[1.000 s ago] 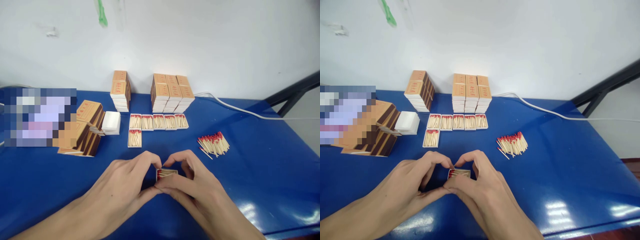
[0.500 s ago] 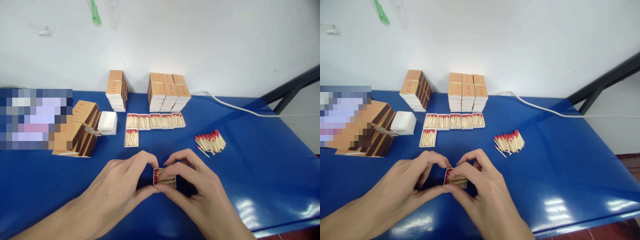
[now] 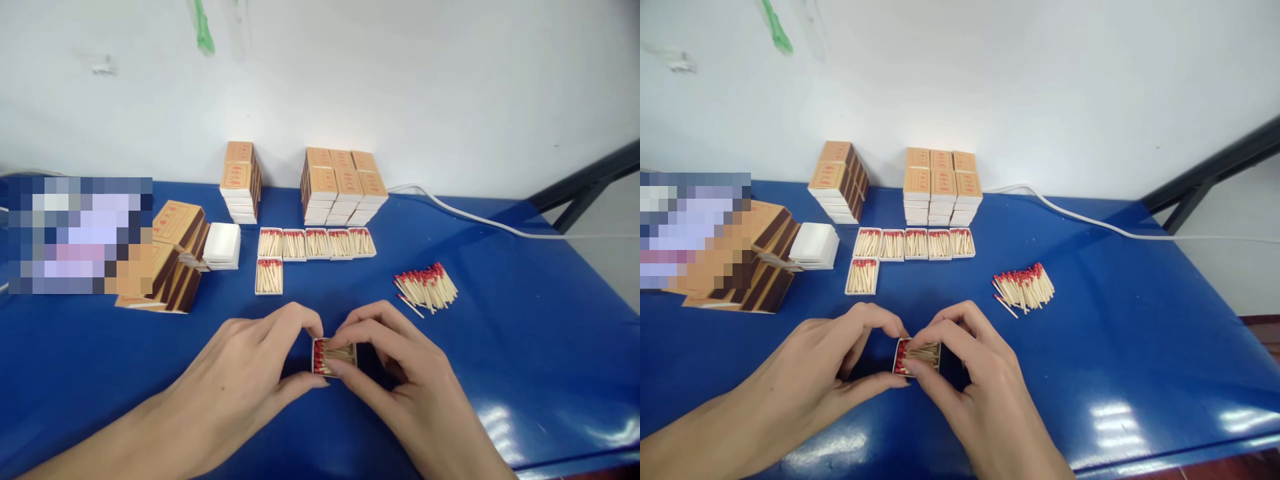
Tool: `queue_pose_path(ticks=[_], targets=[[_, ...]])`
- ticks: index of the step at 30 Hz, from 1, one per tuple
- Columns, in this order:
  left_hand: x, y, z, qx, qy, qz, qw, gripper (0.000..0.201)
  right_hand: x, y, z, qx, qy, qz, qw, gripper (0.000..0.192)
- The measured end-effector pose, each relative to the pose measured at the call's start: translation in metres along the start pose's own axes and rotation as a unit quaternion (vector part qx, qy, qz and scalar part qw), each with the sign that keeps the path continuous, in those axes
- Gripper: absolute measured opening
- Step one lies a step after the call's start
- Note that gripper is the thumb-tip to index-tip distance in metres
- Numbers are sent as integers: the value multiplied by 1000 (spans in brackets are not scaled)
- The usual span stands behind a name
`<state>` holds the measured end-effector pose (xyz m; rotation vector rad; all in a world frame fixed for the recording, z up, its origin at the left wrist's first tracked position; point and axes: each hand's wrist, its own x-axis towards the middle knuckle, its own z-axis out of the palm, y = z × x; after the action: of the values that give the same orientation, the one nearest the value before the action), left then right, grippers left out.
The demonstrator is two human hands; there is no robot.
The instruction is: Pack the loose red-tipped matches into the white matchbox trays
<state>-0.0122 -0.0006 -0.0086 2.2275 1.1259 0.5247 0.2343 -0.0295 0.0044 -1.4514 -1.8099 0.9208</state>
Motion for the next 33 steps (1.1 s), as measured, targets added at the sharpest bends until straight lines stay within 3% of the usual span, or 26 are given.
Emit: queue_pose_path(ticks=[8,14,23,26,30,33], targets=[[3,-1,1,-17,0,-2,1000,32,-1,2,5,-10,23,26,999,7],[3,-1,1,-20,3,-2,1000,28,-3,5,-4,12,-24,38,999,6],[3,1,-2,-15,-5,-8,1000,30,1,5,-6,-17,-37,43,998,4],[3,0,-4,-19,6,-15,1000,37,-7,6,-9,-52,-26,27,998,20],[5,-1,-5,-12,30,-13,999,47,-16,9,-12,-95,-50,16,994,65],[6,1,-7,-1,24,-7,1000,48,-16,10,-13,-117,-75,4,990,74]])
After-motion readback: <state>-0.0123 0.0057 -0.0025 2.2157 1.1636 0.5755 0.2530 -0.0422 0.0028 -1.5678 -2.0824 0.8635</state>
